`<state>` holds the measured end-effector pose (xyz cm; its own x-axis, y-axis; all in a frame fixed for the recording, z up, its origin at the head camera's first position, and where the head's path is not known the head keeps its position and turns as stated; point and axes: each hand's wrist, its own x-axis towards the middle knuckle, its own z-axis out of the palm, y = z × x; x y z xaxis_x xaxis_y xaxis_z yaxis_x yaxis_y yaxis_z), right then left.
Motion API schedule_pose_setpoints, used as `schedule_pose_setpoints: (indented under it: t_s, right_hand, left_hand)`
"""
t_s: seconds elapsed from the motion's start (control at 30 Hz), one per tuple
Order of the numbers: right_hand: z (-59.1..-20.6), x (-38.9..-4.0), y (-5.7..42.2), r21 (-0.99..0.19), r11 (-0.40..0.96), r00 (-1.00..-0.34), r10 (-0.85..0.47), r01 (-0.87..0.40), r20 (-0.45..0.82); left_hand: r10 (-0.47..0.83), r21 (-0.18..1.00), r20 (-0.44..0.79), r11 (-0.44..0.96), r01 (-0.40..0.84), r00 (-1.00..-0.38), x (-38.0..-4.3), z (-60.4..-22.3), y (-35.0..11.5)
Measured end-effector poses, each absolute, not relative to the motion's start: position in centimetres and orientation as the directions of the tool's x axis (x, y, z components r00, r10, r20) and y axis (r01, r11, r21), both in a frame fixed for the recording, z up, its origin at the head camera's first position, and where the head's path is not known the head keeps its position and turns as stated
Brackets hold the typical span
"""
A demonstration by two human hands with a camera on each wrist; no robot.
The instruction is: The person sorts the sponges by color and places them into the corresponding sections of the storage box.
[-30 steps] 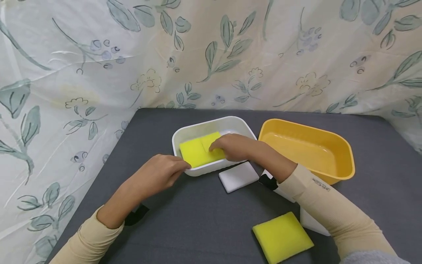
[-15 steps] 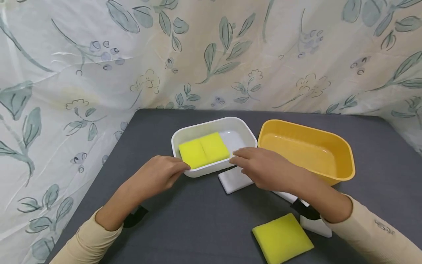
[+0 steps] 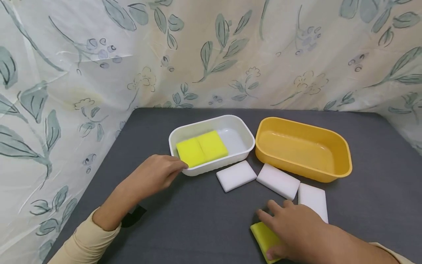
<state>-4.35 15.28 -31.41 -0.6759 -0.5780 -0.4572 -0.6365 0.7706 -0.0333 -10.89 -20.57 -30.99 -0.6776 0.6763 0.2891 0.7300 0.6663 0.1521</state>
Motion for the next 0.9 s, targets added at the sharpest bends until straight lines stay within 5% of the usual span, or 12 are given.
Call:
schedule_pose_setpoints:
  t_s: [0.43, 0.73, 0.9]
  right_hand:
    - [-34.2, -2.7, 15.8, 0.035, 0.606, -0.577, -0.736, -0.795, -0.354]
    - [-33.7, -3.1, 15.6, -0.046, 0.553, -0.505, -0.789, -0.832, -0.35]
    - [-33.6, -3.0, 15.3, -0.156, 0.645, -0.551, -0.735, -0.748, -0.395]
  left_hand:
    - [0.669, 0.159, 0.282, 0.675, 0.721, -0.688, -10.9, -31.2, -20.6]
    - [0.672, 0.15, 0.285, 0.673, 0.724, -0.683, -11.0, -31.0, -20.6]
    - [0.673, 0.148, 0.283, 0.674, 0.724, -0.684, -10.9, -30.9, -20.6]
